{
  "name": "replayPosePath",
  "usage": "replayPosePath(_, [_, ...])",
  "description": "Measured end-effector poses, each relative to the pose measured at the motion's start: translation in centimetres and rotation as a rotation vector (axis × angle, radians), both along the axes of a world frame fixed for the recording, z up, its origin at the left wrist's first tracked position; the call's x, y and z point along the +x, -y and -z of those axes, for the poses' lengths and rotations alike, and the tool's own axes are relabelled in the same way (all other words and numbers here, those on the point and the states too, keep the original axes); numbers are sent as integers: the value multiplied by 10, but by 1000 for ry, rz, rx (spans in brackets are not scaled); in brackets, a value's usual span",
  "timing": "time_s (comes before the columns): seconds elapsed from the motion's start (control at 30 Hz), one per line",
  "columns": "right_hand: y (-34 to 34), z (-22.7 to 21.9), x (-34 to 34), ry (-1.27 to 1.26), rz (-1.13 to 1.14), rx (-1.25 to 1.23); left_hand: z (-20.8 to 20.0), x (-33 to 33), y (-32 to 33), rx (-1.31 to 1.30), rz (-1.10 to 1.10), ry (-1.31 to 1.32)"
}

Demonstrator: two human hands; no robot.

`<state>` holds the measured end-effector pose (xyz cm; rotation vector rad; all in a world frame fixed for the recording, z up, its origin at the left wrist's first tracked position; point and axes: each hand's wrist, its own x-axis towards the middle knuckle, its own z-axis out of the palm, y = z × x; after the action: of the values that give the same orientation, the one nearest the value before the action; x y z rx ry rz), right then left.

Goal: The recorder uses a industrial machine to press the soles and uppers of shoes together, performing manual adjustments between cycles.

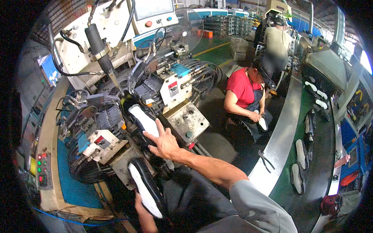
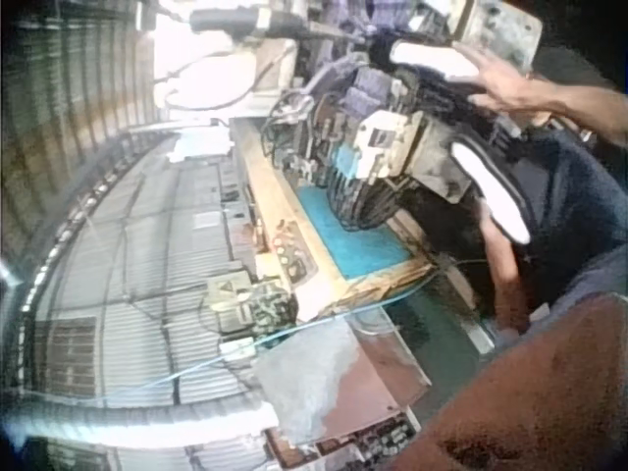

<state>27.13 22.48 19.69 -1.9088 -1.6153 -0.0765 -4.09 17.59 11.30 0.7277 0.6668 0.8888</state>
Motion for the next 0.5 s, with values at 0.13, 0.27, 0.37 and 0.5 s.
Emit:
replayPosePath(0.13, [-12, 16, -17, 64, -28, 1, 50, -33, 43, -45, -27, -24])
replayPosePath(0.27, [-8, 6, -33, -21, 7, -108, 74, -34, 72, -63, -4, -143])
replayPosePath(0.37, [-2, 18, -44, 97, -33, 95, 84, -35, 94, -85, 18, -241])
replayPosePath(0.5, [10, 37, -45, 101, -134, 130, 91, -34, 106, -80, 24, -345])
